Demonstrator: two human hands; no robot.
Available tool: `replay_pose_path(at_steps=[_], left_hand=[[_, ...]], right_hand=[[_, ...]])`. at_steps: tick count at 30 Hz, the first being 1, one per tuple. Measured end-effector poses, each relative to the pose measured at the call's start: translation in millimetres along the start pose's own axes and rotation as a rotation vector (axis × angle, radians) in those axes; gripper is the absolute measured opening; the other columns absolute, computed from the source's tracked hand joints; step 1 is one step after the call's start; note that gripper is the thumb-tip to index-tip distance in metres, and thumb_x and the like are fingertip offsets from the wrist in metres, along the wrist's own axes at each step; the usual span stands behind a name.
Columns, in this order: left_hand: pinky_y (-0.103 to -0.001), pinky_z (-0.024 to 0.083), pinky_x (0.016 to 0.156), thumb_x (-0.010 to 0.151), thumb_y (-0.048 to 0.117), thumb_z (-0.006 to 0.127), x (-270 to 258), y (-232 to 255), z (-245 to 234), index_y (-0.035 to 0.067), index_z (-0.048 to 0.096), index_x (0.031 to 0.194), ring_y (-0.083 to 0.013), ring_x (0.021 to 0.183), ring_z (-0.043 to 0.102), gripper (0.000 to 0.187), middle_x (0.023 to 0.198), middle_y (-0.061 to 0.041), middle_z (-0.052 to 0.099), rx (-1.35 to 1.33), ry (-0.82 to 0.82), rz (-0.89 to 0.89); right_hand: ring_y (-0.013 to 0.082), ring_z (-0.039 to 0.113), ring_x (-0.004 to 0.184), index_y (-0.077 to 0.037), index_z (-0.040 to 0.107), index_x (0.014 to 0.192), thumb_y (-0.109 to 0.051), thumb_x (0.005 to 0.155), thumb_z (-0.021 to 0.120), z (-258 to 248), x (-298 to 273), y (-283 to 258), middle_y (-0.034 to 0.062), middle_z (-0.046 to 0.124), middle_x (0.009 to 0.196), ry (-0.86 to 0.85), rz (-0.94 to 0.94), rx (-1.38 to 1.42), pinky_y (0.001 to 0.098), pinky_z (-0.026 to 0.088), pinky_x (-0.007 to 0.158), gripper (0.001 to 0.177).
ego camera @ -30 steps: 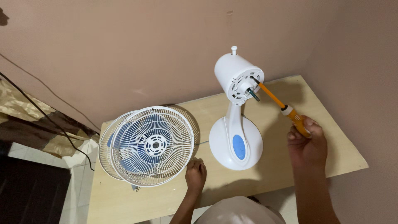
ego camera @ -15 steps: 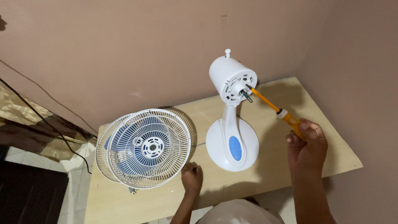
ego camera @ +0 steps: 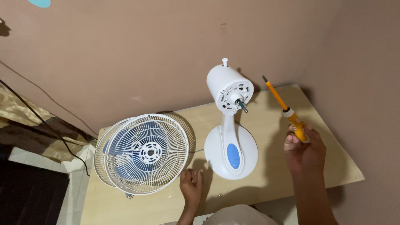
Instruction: The person removes the front grill of a white table fan, then uses a yellow screwdriver to loosen and remove screws from the rear motor housing. The fan blade and grill remain on the table while the motor housing is worked on.
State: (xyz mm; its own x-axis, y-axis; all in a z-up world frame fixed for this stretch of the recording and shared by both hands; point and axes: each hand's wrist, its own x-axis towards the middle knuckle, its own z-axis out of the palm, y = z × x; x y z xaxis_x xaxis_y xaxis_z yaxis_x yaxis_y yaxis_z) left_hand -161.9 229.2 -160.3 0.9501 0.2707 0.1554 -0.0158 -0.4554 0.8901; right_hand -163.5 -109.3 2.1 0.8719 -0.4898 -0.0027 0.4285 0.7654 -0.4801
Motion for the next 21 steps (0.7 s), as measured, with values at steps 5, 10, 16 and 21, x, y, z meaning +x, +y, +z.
replay_pose_path(at_steps=[5, 10, 16, 21], left_hand=[[-0.038, 0.053, 0.076, 0.084, 0.019, 0.082, 61, 84, 9, -0.002, 0.066, 0.112, -0.0235, 0.087, 0.056, 0.038, 0.101, -0.011, 0.054, -0.228, -0.026, 0.196], [-0.054, 0.046, 0.111, 0.075, 0.045, 0.085, 152, 158, 25, 0.005, 0.029, 0.157, -0.0377, 0.142, 0.044, 0.107, 0.154, -0.024, 0.039, -0.297, -0.235, 0.343], [-0.051, 0.029, 0.123, 0.072, 0.045, 0.09, 228, 210, 56, 0.0, 0.011, 0.164, -0.0395, 0.156, 0.028, 0.129, 0.167, -0.029, 0.024, -0.406, -0.526, 0.484], [-0.041, 0.037, 0.122, 0.07, 0.04, 0.089, 234, 218, 61, -0.005, 0.025, 0.16, -0.0341, 0.148, 0.044, 0.119, 0.158, -0.024, 0.04, -0.417, -0.56, 0.495]], right_hand=[[0.0199, 0.072, 0.088, -0.007, 0.066, 0.105, -0.016, 0.104, 0.065, -10, 14, 4, 0.0151, 0.07, 0.103, 0.011, 0.132, 0.079, 0.0308, 0.059, 0.081, 0.009], [0.019, 0.068, 0.088, -0.003, 0.064, 0.112, -0.019, 0.107, 0.064, -12, 20, 5, 0.0213, 0.069, 0.114, -0.172, 0.27, 0.121, 0.0332, 0.058, 0.093, 0.016], [0.022, 0.063, 0.09, -0.001, 0.061, 0.131, -0.009, 0.091, 0.059, -4, 23, 12, 0.0122, 0.063, 0.102, -0.175, 0.432, -0.091, 0.0394, 0.053, 0.088, 0.042], [0.0255, 0.061, 0.087, -0.001, 0.061, 0.117, 0.0, 0.086, 0.059, -7, 43, 16, 0.0148, 0.062, 0.099, -0.309, 0.318, -0.274, 0.0427, 0.052, 0.08, 0.031]])
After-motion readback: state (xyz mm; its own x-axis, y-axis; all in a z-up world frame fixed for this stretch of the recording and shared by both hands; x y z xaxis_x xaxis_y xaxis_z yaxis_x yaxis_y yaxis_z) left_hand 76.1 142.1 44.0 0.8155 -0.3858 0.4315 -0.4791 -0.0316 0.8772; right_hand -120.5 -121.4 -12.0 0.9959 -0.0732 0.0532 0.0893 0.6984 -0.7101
